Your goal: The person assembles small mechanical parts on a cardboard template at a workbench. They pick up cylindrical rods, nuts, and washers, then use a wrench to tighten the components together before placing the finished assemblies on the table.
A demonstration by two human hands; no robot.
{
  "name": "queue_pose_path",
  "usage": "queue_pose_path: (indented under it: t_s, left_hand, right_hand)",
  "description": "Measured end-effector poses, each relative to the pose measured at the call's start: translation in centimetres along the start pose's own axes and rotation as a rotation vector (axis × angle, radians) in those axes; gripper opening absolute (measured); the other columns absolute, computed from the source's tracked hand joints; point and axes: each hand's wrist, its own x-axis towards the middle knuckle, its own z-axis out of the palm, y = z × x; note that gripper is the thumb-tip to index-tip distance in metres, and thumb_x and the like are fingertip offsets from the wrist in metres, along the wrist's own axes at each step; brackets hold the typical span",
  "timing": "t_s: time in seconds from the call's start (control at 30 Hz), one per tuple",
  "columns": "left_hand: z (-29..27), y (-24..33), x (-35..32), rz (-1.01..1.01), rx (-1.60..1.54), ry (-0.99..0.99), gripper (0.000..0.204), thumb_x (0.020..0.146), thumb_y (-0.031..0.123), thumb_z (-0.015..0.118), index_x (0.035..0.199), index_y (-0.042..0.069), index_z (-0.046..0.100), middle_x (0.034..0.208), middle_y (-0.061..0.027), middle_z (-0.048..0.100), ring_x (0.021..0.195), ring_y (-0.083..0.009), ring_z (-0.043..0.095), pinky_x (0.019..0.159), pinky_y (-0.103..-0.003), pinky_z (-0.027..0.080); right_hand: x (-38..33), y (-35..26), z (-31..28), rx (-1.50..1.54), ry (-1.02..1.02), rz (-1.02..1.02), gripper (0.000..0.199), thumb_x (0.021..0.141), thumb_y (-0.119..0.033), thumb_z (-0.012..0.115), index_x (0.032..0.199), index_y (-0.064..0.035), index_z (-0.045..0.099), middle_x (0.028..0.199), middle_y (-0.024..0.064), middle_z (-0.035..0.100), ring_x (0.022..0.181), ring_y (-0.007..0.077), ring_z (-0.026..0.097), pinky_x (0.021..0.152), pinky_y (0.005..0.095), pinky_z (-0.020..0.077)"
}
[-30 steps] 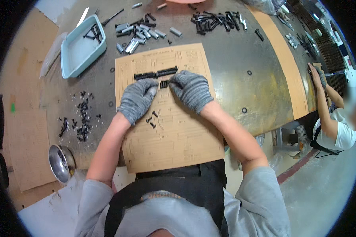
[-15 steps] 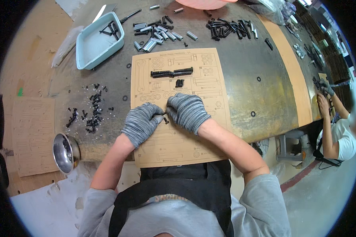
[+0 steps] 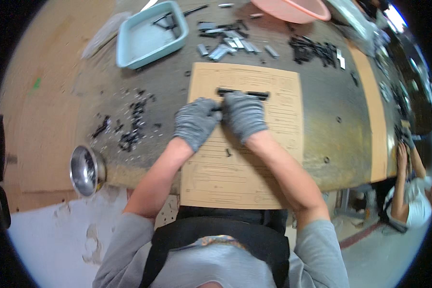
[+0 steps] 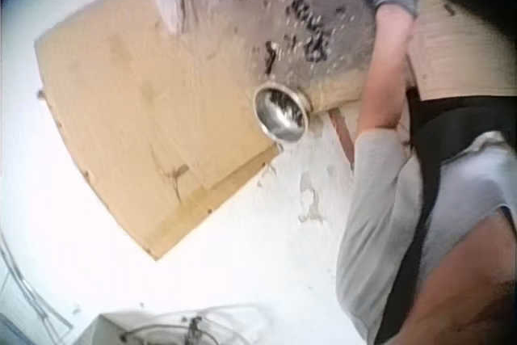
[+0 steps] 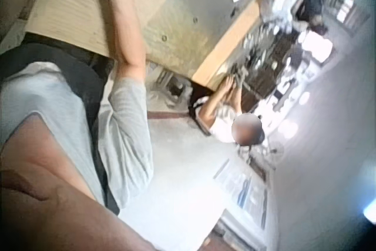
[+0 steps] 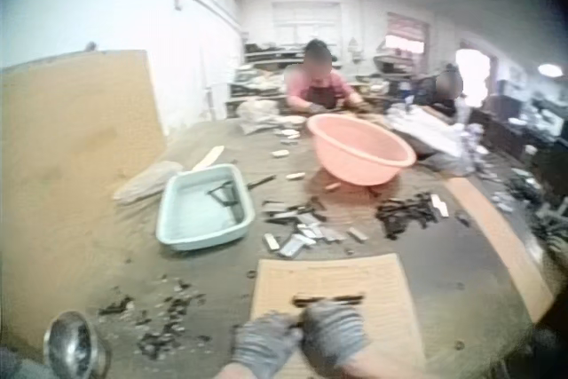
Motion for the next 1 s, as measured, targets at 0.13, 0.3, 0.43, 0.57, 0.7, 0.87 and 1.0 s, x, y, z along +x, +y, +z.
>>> queue_pose_path:
  t_s: [0.13,0.3,0.43,0.57,0.7,0.87,1.0]
  left_hand:
    - [-2.3,-2.9,-2.3,0.037,-0.043,0.129,0.024,0.082,0.025,0.063,0.099,0.008,0.067,0.097,-0.012,0.066,0.09,-0.0295,0.063,0.08,-0.04,0.05]
    - [-6.8,-8.3,-7.2,-0.174,0.12,0.163,0.02,0.083,0.023,0.066,0.097,0.009,0.067,0.096,-0.0115,0.067,0.087,-0.0295,0.064,0.078,-0.038,0.05]
    - [-6.7,-8.7,-6.8,-0.257,0.114,0.066,0.019,0.083,0.022,0.066,0.095,0.007,0.066,0.092,-0.0137,0.067,0.085,-0.03,0.064,0.077,-0.038,0.05]
    - [-6.2,-9.2,-6.5,-0.203,0.123,0.11,0.015,0.083,0.016,0.065,0.094,0.006,0.066,0.09,-0.0144,0.067,0.085,-0.0301,0.064,0.077,-0.038,0.05]
    - [-5.8,-6.5,-4.3,0.009,-0.032,0.192,0.013,0.083,0.012,0.063,0.093,0.004,0.066,0.091,-0.0149,0.067,0.085,-0.0305,0.064,0.078,-0.037,0.05]
    - [-3.0,-2.5,-0.6,0.171,-0.187,0.081,0.013,0.082,0.012,0.064,0.093,0.004,0.067,0.092,-0.0138,0.067,0.085,-0.0306,0.064,0.078,-0.038,0.051]
    - [-1.4,-2.1,0.7,0.205,-0.09,-0.003,0.014,0.083,0.015,0.064,0.093,0.005,0.066,0.091,-0.0133,0.066,0.083,-0.0316,0.063,0.077,-0.039,0.051]
  right_hand:
    - [-4.1,-0.2,-1.4,0.181,0.264,-0.112,0.012,0.082,-0.017,0.062,0.086,-0.0055,0.064,0.081,0.0127,0.066,0.073,0.0303,0.065,0.068,0.0404,0.0523]
    - [-10.7,-1.0,-2.2,0.345,0.002,-0.156,0.019,0.085,-0.024,0.061,0.09,-0.0054,0.06,0.08,0.014,0.061,0.069,0.0312,0.062,0.064,0.042,0.0506]
    - [-11.5,-1.5,0.3,0.222,0.046,-0.078,0.016,0.085,-0.02,0.058,0.093,-0.0059,0.061,0.082,0.0151,0.06,0.071,0.0313,0.062,0.063,0.0411,0.0514]
    - [-11.7,-1.3,0.3,0.173,0.044,-0.083,0.015,0.085,-0.018,0.058,0.095,-0.0067,0.062,0.083,0.0143,0.062,0.075,0.0299,0.063,0.065,0.0401,0.0518]
    - [-8.6,0.8,-0.6,0.18,0.146,-0.138,0.014,0.086,-0.019,0.058,0.094,-0.0073,0.06,0.085,0.0135,0.063,0.079,0.0305,0.064,0.067,0.0397,0.0518]
    - [-1.5,1.2,-2.5,0.088,0.302,-0.276,0.016,0.084,-0.011,0.059,0.099,-0.0087,0.064,0.087,0.0107,0.065,0.077,0.0302,0.064,0.066,0.0394,0.0518]
    - [0.7,1.0,-1.4,0.013,0.104,-0.227,0.019,0.083,-0.013,0.059,0.102,-0.0108,0.064,0.09,0.0101,0.065,0.08,0.0292,0.065,0.068,0.0395,0.0518]
